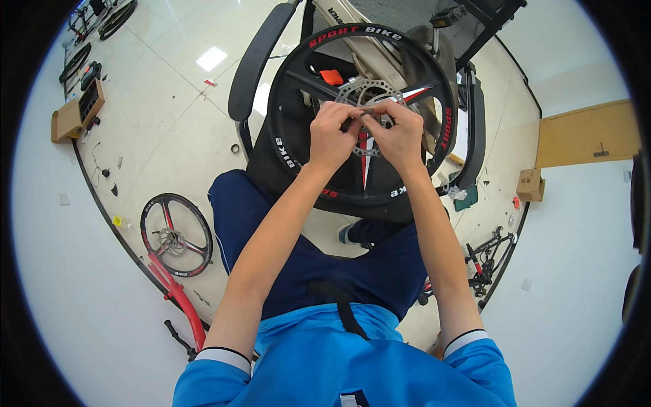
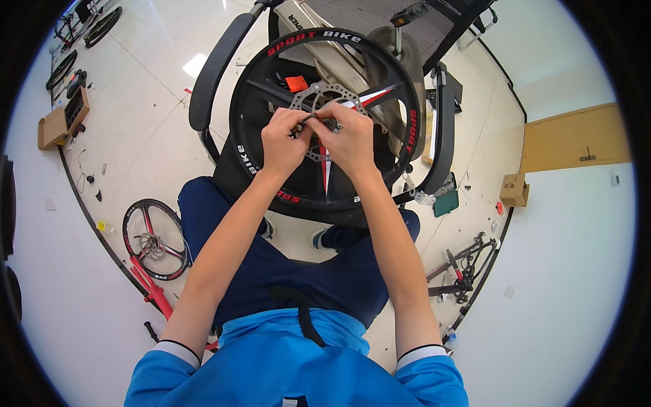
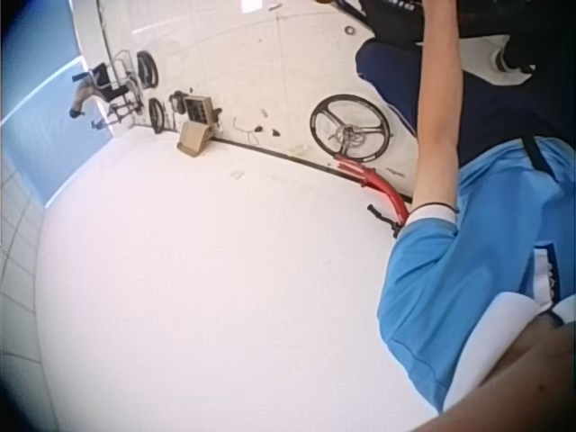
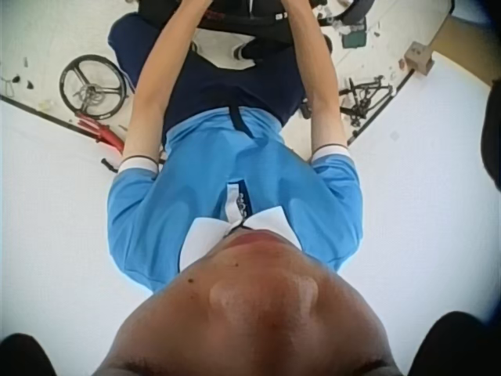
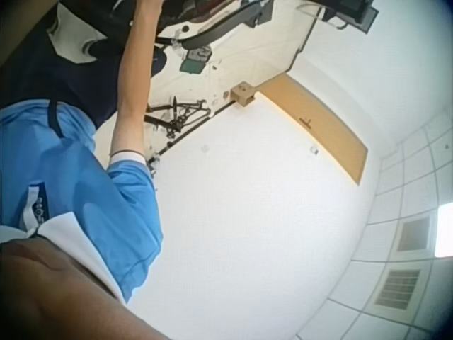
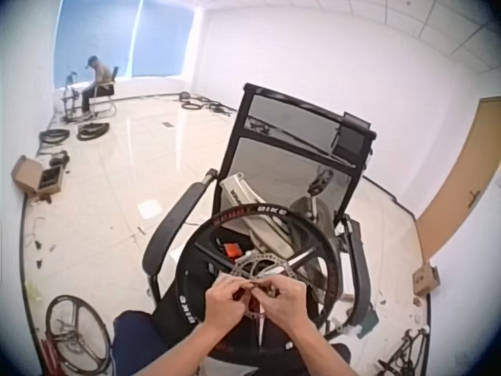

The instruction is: The person assembles a bicycle wheel by hand, attaching a disc brake rotor to the hub and securing it with bolts. The person uses a wrench to tighten the bolts and ensures the rotor is properly aligned.

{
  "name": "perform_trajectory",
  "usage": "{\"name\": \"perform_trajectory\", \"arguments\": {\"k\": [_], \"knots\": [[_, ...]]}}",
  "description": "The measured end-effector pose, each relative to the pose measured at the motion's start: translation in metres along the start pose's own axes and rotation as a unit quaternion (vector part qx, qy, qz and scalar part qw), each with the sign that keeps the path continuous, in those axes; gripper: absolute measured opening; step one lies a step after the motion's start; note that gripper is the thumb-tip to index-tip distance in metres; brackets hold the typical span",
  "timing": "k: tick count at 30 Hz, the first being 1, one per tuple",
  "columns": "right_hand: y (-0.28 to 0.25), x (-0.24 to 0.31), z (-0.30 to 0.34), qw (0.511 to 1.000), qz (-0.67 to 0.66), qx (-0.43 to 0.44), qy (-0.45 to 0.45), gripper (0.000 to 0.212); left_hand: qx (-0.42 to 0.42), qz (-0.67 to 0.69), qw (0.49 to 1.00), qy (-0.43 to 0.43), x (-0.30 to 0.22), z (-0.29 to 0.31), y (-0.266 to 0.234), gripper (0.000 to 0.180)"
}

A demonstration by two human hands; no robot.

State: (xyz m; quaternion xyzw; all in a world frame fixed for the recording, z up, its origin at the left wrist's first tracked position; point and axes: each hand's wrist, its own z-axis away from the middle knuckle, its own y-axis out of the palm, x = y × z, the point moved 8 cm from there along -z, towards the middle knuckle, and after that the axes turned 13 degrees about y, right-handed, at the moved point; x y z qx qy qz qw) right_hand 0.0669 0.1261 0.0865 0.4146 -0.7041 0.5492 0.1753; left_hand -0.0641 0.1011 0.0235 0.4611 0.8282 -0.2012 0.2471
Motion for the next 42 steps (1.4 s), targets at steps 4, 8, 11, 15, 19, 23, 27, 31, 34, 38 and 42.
{"name": "perform_trajectory", "arguments": {"k": [4,8,11,15,19,23,27,31,34,38,42], "knots": [[0.001,0.018,0.002,0.997,-0.067,0.004,-0.048,0.020,0.017,-0.006,0.999,0.026,-0.003,-0.001,0.002,0.016],[0.004,0.009,0.007,0.995,-0.092,0.037,-0.008,0.023,0.057,-0.019,0.997,0.048,-0.006,-0.003,0.002,0.017],[0.004,-0.005,0.008,0.990,-0.137,0.010,0.030,0.023,0.066,-0.008,0.997,0.045,-0.009,-0.006,0.002,0.017],[0.003,-0.012,0.005,0.989,-0.144,-0.016,0.035,0.019,0.021,0.019,0.999,-0.028,-0.008,-0.007,-0.003,0.016],[0.001,-0.009,0.004,0.987,-0.148,-0.041,0.046,0.017,-0.018,0.060,0.994,-0.093,-0.002,-0.004,-0.002,0.015],[-0.001,-0.006,0.002,0.990,-0.129,-0.029,0.041,0.017,-0.013,0.038,0.998,-0.054,-0.005,-0.006,-0.002,0.015],[-0.001,-0.004,-0.002,0.991,-0.120,0.019,0.048,0.018,-0.010,0.015,0.999,-0.035,-0.006,-0.003,-0.002,0.016],[0.000,-0.021,-0.009,0.980,-0.167,0.065,0.088,0.020,0.006,0.024,1.000,-0.008,-0.003,0.000,-0.002,0.017],[-0.001,-0.017,-0.013,0.977,-0.142,0.124,0.095,0.021,0.027,-0.037,0.999,0.017,-0.005,0.005,-0.005,0.018],[0.002,-0.005,-0.018,0.967,-0.138,0.198,0.082,0.022,0.029,-0.044,0.999,0.011,0.000,0.005,-0.002,0.016],[0.006,0.001,-0.020,0.959,-0.100,0.256,0.069,0.023,0.023,-0.050,0.998,0.001,0.006,0.003,-0.001,0.016]]}}
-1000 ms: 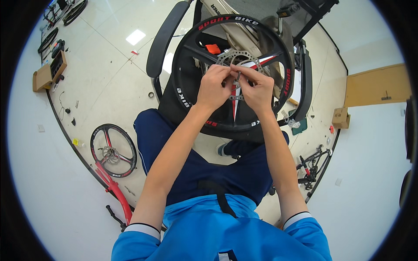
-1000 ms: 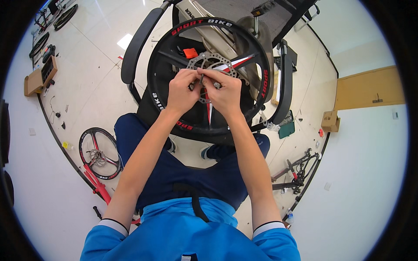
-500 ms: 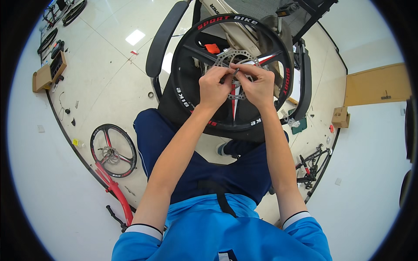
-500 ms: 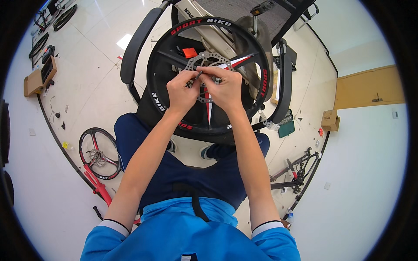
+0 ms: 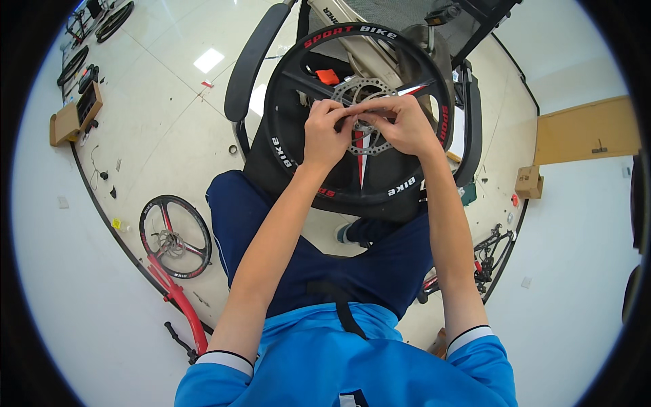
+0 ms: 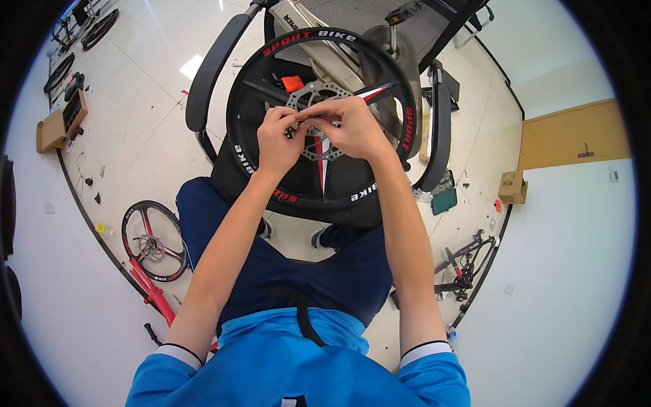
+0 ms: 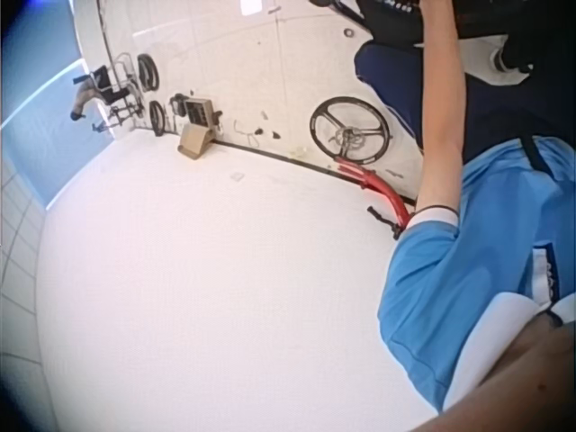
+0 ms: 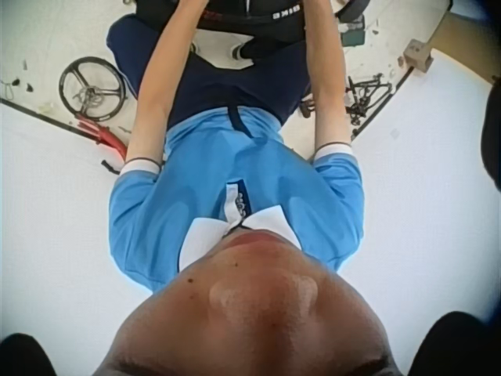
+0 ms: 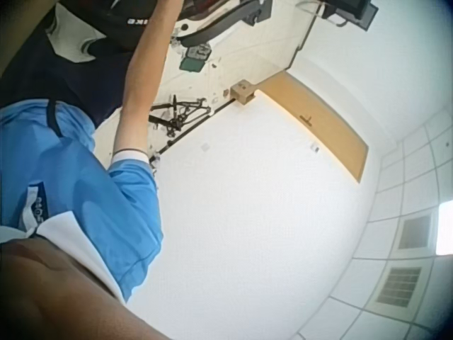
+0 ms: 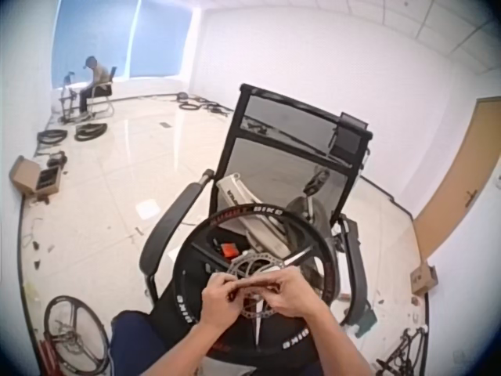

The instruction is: The person assembles a bicycle wheel by hand, attaching a disc brake rotor to the hub and securing it with bolts. The person uses a wrench to tighten the bolts and ensures the rotor is properly aligned.

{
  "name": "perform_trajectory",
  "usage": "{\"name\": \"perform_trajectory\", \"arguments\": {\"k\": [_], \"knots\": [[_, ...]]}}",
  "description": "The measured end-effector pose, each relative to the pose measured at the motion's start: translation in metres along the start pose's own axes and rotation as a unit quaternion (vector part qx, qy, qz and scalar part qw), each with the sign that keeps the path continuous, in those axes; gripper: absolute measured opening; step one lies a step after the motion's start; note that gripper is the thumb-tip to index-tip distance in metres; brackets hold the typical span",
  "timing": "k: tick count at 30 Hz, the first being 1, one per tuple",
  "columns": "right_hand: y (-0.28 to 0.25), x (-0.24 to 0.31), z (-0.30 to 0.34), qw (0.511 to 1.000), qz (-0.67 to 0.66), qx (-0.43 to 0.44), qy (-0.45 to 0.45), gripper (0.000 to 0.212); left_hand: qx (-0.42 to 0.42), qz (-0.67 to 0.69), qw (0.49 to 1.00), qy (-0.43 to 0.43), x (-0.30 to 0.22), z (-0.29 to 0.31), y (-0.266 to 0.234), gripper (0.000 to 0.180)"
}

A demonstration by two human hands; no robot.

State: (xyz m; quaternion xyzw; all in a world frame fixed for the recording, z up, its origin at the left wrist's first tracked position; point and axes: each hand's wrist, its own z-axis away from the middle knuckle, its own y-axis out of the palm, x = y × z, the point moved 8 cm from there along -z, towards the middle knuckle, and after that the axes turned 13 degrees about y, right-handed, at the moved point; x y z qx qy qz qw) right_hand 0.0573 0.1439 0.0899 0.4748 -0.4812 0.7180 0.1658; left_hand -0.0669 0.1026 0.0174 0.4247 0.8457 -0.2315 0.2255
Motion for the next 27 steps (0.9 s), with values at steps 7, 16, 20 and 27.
{"name": "perform_trajectory", "arguments": {"k": [7,16,20,27], "knots": [[0.006,-0.003,0.003,0.999,-0.031,-0.005,0.014,0.025,-0.038,-0.028,0.998,-0.042,-0.006,0.007,0.003,0.015],[-0.007,-0.018,0.018,0.981,-0.027,-0.190,-0.022,0.020,0.007,-0.007,1.000,0.008,-0.010,0.000,0.003,0.017],[-0.002,-0.015,0.024,0.972,-0.021,-0.229,-0.049,0.017,0.010,0.004,1.000,0.004,-0.008,-0.001,0.001,0.018],[0.005,0.000,0.025,0.955,0.024,-0.282,-0.085,0.014,0.024,-0.003,1.000,0.007,-0.003,-0.001,0.004,0.015]]}}
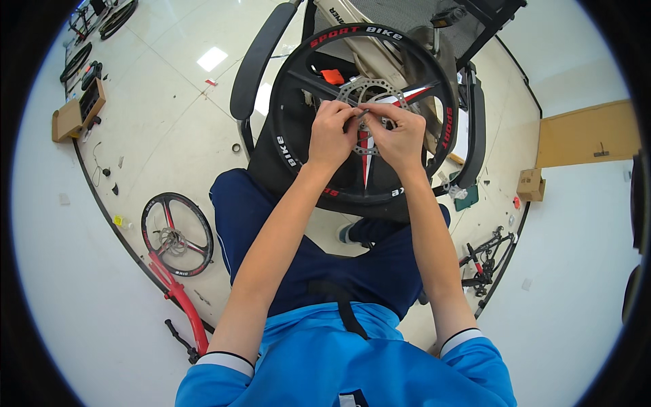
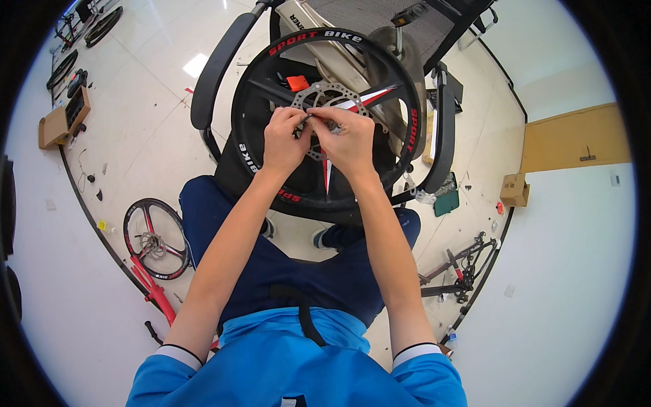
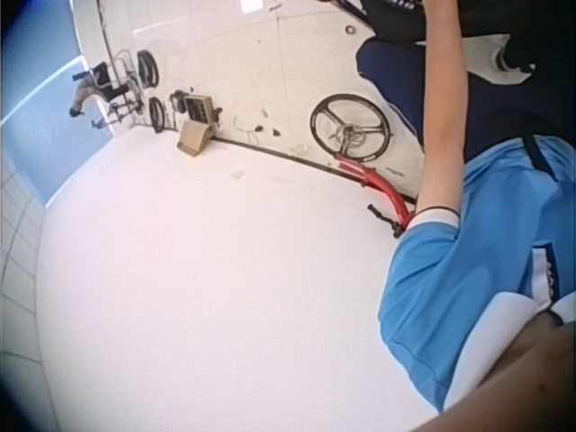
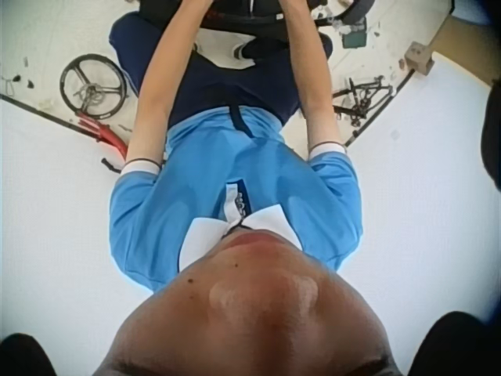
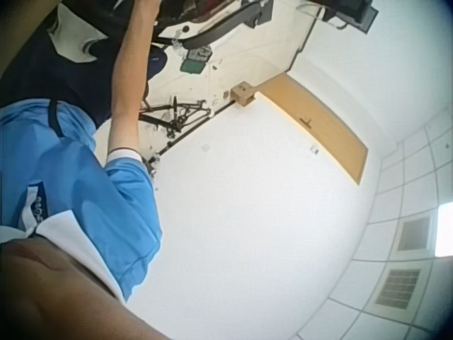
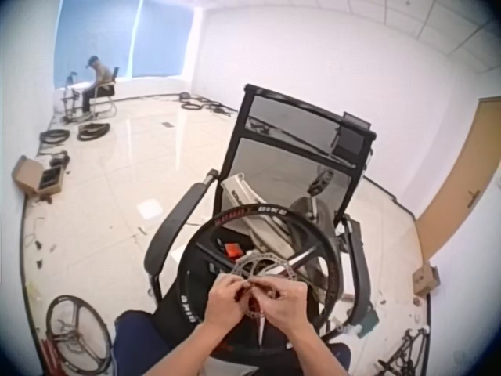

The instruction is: The person assembles a bicycle wheel by hand, attaching a disc brake rotor to the hub and securing it with bolts. The person uses a wrench to tighten the bolts and ensures the rotor is properly aligned.

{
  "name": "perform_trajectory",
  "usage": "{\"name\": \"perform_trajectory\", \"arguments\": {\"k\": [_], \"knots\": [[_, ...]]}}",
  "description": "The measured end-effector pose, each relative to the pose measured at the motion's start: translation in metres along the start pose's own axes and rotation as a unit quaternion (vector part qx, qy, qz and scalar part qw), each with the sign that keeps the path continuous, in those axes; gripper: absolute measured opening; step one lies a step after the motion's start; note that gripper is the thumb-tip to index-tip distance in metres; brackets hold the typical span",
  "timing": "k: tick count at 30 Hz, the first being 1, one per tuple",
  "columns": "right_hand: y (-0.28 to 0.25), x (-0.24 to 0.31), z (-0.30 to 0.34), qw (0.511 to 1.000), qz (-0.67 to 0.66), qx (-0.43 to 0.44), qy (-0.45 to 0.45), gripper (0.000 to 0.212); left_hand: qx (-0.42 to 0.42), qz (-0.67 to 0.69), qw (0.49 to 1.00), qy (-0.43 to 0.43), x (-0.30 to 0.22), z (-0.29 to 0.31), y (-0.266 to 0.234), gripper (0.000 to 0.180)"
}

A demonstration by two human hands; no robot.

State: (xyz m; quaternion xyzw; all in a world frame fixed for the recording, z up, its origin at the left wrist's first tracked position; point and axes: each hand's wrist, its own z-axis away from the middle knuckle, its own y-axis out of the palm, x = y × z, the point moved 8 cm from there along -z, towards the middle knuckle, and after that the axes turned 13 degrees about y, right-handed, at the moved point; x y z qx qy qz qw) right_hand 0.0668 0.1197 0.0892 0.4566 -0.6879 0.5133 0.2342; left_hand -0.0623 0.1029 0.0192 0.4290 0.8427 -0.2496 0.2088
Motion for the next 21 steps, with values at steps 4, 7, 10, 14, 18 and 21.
{"name": "perform_trajectory", "arguments": {"k": [4,7,10,14,18,21], "knots": [[-0.019,-0.001,-0.011,0.992,-0.103,0.000,0.077,0.013,-0.006,0.004,1.000,0.001,-0.001,-0.001,-0.002,0.015],[-0.038,0.016,-0.033,0.998,-0.019,0.054,0.012,0.017,-0.009,-0.010,1.000,-0.008,-0.001,0.002,-0.003,0.015],[-0.023,0.004,-0.046,0.969,0.144,0.197,-0.028,0.019,-0.009,-0.017,0.999,-0.030,0.000,0.003,-0.007,0.015],[-0.013,-0.005,-0.049,0.927,0.238,0.271,-0.099,0.021,-0.010,-0.007,1.000,-0.024,0.000,0.003,-0.004,0.014],[0.000,0.001,-0.054,0.899,0.282,0.300,-0.149,0.017,-0.007,-0.009,1.000,-0.019,0.002,0.004,-0.006,0.015],[0.008,0.003,-0.056,0.894,0.267,0.320,-0.166,0.016,0.000,-0.004,1.000,-0.021,0.002,0.003,-0.007,0.016]]}}
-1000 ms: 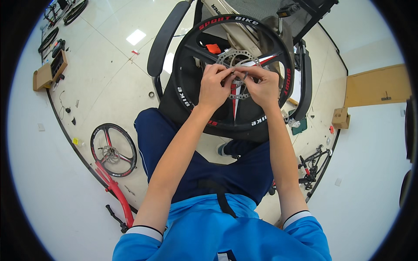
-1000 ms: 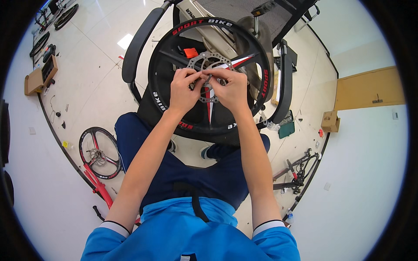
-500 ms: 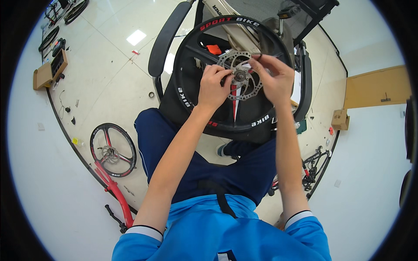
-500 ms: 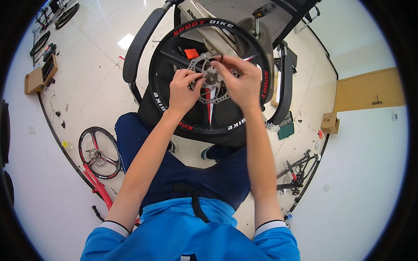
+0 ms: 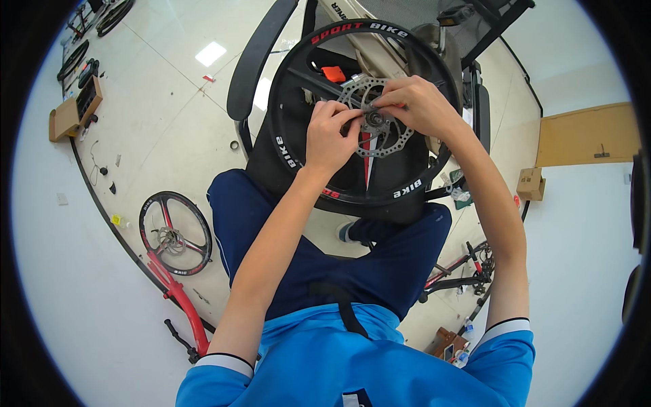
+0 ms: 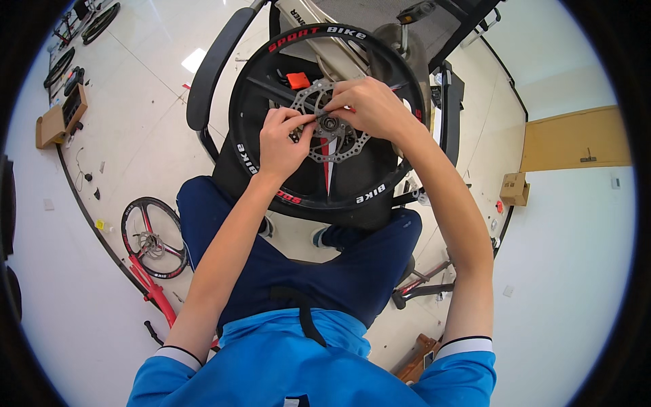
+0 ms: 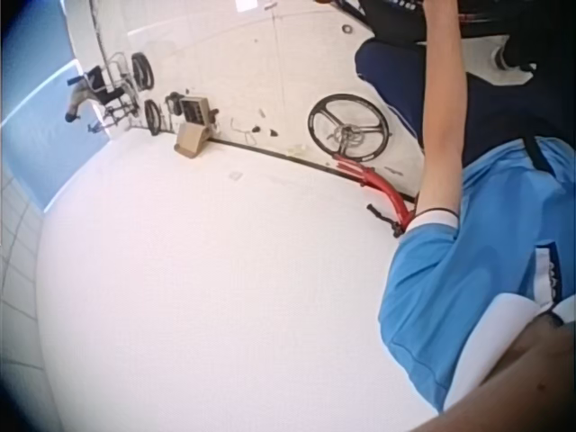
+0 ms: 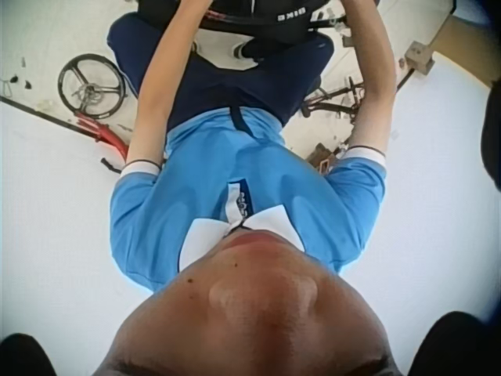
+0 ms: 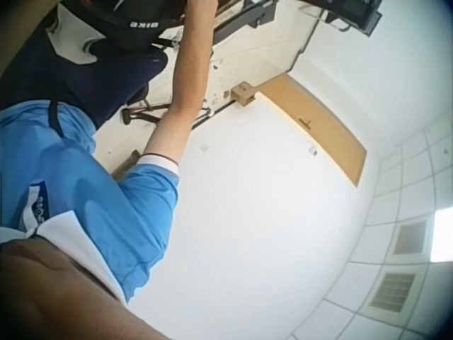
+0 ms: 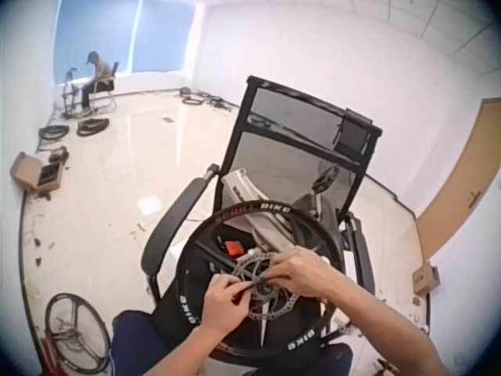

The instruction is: The person assembles a bicycle wheel by hand, attaching a disc brake rotor to the hub and securing it with bolts. The person uses a wrench to tighten the bolts and ensures the rotor is properly aligned.

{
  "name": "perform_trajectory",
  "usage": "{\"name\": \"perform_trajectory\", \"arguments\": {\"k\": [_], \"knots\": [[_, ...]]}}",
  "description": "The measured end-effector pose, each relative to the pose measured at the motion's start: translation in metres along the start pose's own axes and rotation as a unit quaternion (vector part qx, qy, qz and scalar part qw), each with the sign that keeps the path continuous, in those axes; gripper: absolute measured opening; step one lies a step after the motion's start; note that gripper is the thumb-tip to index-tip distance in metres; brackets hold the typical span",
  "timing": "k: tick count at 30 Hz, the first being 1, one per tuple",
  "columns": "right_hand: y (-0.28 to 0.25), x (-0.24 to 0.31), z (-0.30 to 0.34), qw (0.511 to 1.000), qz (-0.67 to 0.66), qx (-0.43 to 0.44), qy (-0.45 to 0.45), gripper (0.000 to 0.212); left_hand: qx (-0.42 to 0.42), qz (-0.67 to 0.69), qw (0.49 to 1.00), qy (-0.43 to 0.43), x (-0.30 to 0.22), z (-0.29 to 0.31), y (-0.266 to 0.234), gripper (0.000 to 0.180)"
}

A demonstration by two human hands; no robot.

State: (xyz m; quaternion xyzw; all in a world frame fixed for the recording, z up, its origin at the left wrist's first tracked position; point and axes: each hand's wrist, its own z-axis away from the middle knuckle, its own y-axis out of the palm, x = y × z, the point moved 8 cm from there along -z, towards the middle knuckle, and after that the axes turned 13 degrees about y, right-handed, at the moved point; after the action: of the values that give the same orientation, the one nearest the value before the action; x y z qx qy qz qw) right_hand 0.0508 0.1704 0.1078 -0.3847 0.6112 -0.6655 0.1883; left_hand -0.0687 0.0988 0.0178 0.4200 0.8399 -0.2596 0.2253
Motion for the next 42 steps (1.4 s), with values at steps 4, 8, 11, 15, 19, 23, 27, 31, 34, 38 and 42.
{"name": "perform_trajectory", "arguments": {"k": [4,8,11,15,19,23,27,31,34,38,42], "knots": [[0.004,0.005,-0.007,0.999,0.033,0.010,-0.033,0.013,-0.008,0.007,1.000,0.001,0.000,0.000,-0.001,0.016],[0.004,0.010,-0.013,0.996,0.074,0.038,-0.038,0.012,-0.010,0.012,1.000,-0.007,0.000,0.000,0.001,0.014],[0.007,0.014,-0.020,0.990,0.113,0.062,-0.054,0.012,-0.012,0.011,1.000,-0.009,-0.001,0.000,0.001,0.013],[0.010,0.033,-0.030,0.972,0.189,0.049,-0.133,0.011,-0.016,0.003,1.000,-0.004,-0.001,0.001,0.002,0.012],[0.023,0.052,-0.039,0.949,0.257,0.041,-0.176,0.005,-0.027,-0.003,1.000,-0.001,-0.003,0.002,0.004,0.010],[0.036,0.065,-0.048,0.937,0.277,0.068,-0.200,0.003,-0.050,-0.017,0.999,-0.006,-0.003,0.005,0.003,0.011],[0.037,0.071,-0.043,0.929,0.249,0.034,-0.270,0.011,-0.066,-0.034,0.997,-0.015,-0.006,0.005,0.004,0.012],[0.035,0.068,-0.041,0.933,0.225,0.032,-0.277,0.008,-0.072,-0.037,0.996,-0.032,-0.005,0.006,0.004,0.012],[0.036,0.062,-0.040,0.939,0.218,0.038,-0.262,0.005,-0.075,-0.038,0.996,-0.037,-0.008,0.005,0.005,0.012],[0.035,0.057,-0.040,0.943,0.213,0.012,-0.255,0.009,-0.074,-0.052,0.995,-0.051,-0.011,0.005,0.008,0.014],[0.034,0.053,-0.040,0.945,0.221,0.008,-0.243,0.013,-0.079,-0.059,0.994,-0.048,-0.013,0.004,0.008,0.015]]}}
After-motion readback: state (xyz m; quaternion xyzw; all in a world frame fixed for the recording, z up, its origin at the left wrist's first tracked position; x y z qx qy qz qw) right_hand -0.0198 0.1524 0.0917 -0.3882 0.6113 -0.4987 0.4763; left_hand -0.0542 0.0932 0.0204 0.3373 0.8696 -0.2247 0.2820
